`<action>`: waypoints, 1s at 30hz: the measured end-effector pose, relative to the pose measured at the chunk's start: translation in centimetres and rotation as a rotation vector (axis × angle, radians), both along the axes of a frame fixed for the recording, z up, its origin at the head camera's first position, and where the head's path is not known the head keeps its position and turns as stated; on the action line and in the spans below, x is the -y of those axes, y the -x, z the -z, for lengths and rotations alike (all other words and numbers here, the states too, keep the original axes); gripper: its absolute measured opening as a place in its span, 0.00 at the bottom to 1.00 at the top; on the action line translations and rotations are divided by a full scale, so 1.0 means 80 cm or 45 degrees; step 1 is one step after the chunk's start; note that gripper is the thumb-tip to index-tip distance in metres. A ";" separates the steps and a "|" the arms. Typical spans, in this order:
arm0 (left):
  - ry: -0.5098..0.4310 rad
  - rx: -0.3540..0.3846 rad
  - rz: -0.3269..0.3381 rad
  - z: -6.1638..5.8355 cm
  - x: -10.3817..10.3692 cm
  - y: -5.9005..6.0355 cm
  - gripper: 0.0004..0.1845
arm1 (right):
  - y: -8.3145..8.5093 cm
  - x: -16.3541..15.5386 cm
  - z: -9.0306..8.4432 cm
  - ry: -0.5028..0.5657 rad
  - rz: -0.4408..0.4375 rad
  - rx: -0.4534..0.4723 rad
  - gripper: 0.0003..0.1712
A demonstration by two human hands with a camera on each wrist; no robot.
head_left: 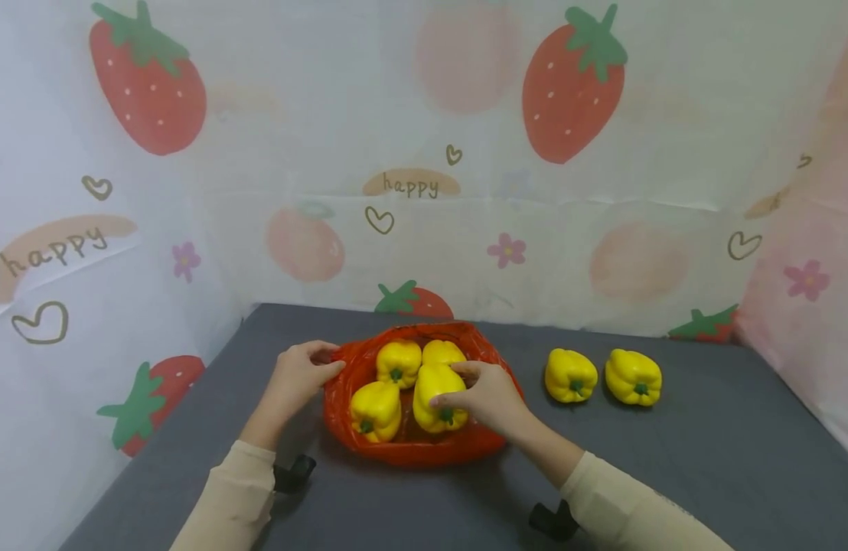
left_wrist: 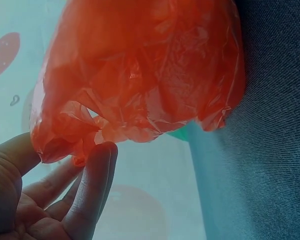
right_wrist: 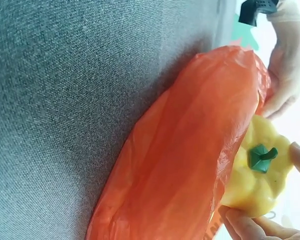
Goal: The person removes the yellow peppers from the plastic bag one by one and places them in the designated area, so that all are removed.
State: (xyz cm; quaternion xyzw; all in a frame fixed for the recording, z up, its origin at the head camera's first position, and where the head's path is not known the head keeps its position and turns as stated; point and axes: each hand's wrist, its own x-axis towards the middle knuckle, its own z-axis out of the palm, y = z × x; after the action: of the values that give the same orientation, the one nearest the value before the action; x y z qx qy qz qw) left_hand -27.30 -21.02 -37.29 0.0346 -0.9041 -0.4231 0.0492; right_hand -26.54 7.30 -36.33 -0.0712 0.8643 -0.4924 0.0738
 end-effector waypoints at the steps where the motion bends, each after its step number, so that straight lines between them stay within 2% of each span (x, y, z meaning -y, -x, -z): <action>1: 0.001 -0.003 0.003 0.001 0.000 0.000 0.19 | 0.000 0.000 0.000 0.008 0.001 0.010 0.44; 15: 0.012 -0.013 0.008 0.006 0.003 -0.002 0.19 | 0.002 -0.010 -0.002 -0.014 -0.019 -0.009 0.43; 30: 0.008 -0.023 -0.001 0.003 0.002 0.002 0.18 | 0.005 -0.017 -0.015 0.103 -0.016 0.032 0.43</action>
State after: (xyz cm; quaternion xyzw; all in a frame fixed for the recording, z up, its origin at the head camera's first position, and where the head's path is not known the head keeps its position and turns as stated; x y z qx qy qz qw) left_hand -27.49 -21.22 -37.52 0.0309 -0.9050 -0.4203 0.0578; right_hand -26.93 8.63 -35.15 -0.0732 0.8423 -0.5273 0.0849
